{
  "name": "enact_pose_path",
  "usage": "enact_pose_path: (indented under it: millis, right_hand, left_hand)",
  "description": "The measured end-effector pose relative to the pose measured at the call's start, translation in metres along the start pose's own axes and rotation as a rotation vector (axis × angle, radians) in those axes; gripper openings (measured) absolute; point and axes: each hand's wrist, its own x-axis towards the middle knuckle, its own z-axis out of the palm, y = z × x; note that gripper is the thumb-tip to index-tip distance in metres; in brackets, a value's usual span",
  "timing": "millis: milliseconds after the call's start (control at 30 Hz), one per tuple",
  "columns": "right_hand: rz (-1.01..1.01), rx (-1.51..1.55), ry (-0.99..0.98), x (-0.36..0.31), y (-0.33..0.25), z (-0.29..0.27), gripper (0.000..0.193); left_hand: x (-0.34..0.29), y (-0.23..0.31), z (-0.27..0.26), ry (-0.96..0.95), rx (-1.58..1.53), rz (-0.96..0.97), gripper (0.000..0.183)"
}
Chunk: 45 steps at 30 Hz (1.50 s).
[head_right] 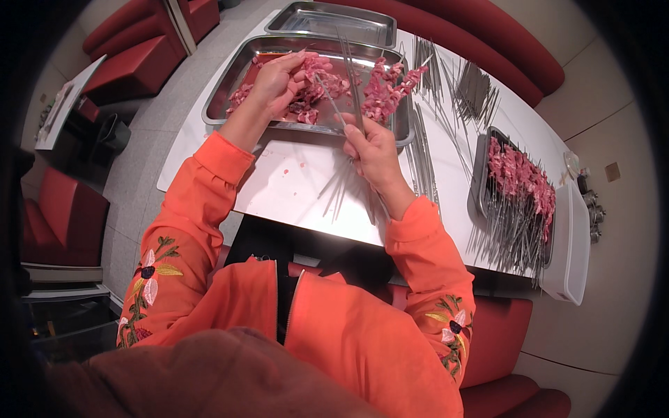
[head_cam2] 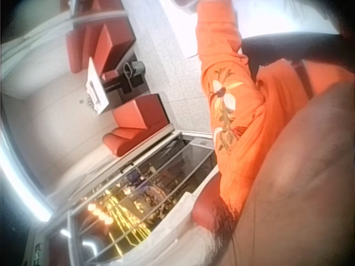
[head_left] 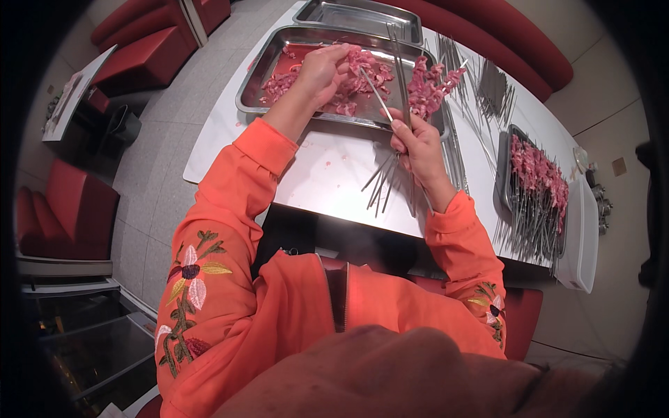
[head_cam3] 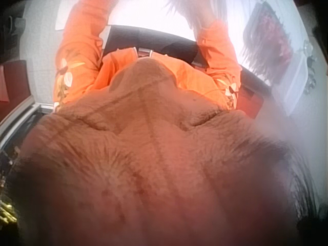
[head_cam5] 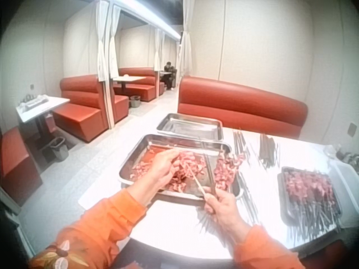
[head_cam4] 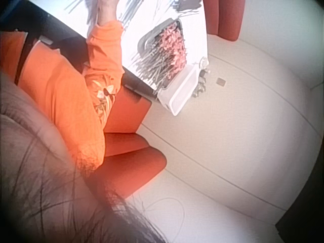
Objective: The person threads small pieces of raw meat onto metal skewers from a tray. Completed skewers are placed into a second tray. The person works continuously, handling the meat and skewers by hand.
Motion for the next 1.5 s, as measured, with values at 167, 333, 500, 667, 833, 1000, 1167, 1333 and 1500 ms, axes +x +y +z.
enact_pose_path:
  millis: [167,333,500,667,833,1000,1167,1333,1500]
  right_hand:
    - [-0.002,0.009,-0.013,0.000,0.000,0.000,0.028]
    - [-0.016,-0.003,-0.013,0.001,0.002,-0.001,0.029]
    - [-0.003,-0.009,-0.003,0.002,0.003,-0.004,0.029]
    - [0.063,0.061,-0.016,0.000,0.000,0.000,0.027]
    - [0.019,0.035,-0.028,0.004,0.005,-0.004,0.025]
    - [-0.050,-0.004,0.051,0.004,0.003,-0.003,0.022]
    - [-0.065,-0.006,0.164,0.010,0.002,-0.014,0.023]
    - [-0.106,0.094,0.240,0.018,-0.001,-0.028,0.021]
    - [-0.161,0.064,0.267,0.023,0.003,-0.032,0.020]
  left_hand:
    - [-0.003,-0.001,0.004,0.007,-0.027,-0.019,0.030]
    - [-0.012,0.001,0.016,0.013,-0.071,-0.055,0.030]
    - [-0.015,-0.012,0.020,-0.049,-0.103,-0.097,0.027]
    - [-0.007,-0.012,0.016,0.029,-0.052,-0.058,0.025]
    - [-0.008,-0.008,0.018,0.120,-0.037,-0.062,0.024]
    - [-0.019,-0.019,0.034,-0.057,0.114,-0.132,0.024]
    - [-0.016,-0.007,0.048,-0.124,0.439,-0.310,0.031]
    - [0.080,-0.024,0.023,-0.183,1.819,0.312,0.036]
    - [0.095,-0.057,0.044,-0.205,2.027,0.107,0.029]
